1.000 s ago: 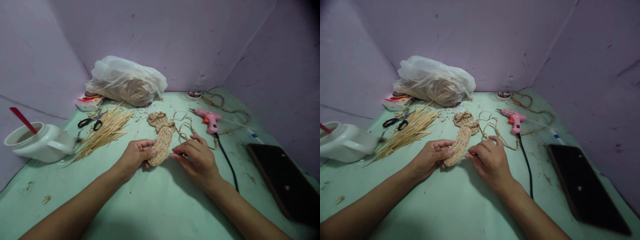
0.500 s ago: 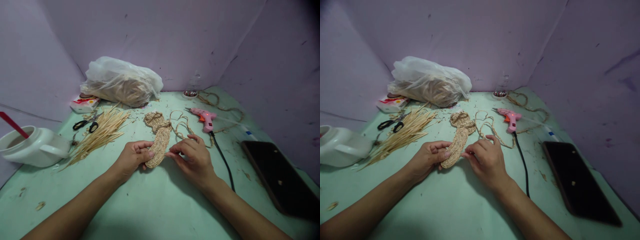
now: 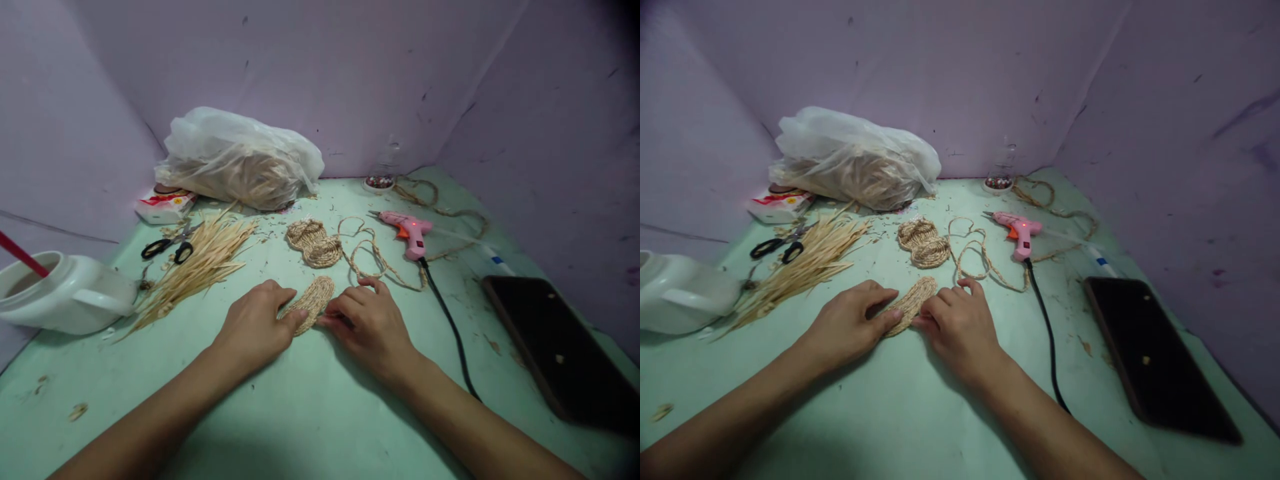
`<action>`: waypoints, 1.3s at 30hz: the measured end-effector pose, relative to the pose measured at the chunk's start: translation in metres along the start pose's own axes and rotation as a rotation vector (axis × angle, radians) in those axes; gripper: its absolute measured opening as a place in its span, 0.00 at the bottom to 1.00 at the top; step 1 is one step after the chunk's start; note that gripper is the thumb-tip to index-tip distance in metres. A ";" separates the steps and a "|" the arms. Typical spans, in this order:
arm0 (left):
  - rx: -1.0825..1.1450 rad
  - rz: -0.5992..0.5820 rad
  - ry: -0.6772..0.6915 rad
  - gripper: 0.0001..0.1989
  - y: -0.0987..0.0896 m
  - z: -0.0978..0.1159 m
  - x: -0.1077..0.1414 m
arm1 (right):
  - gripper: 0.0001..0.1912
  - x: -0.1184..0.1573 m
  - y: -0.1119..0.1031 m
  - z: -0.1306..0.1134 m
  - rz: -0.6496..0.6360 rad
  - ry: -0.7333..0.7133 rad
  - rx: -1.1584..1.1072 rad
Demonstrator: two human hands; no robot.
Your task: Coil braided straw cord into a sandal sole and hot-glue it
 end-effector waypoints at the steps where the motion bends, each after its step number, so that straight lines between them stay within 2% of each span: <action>1: -0.084 0.038 0.026 0.17 -0.001 0.004 0.002 | 0.08 0.000 0.001 0.000 -0.008 0.015 -0.001; 4: -0.160 0.068 0.133 0.18 0.002 0.014 0.007 | 0.07 0.000 0.001 0.001 -0.040 0.058 -0.009; 6: -0.150 0.038 0.163 0.17 0.008 0.015 0.008 | 0.06 0.000 0.000 0.002 -0.072 0.078 -0.012; 15: -0.145 0.026 0.124 0.13 0.015 0.011 0.006 | 0.04 0.001 -0.005 0.014 -0.164 0.089 -0.068; 25: -0.134 0.030 0.115 0.15 0.017 0.011 0.004 | 0.04 -0.002 0.005 0.017 -0.126 0.224 -0.117; 39: -0.139 0.039 0.132 0.14 0.016 0.011 0.004 | 0.06 -0.003 0.007 0.018 -0.038 0.360 -0.074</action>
Point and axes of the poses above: each hand's wrist, its own x-axis away from the middle knuckle, its own y-axis out of the palm, z = x × y, the point moved 5 cm from there along -x, towards the middle knuckle, and after that the axes turned 2 degrees about z, right-handed, at the moved point
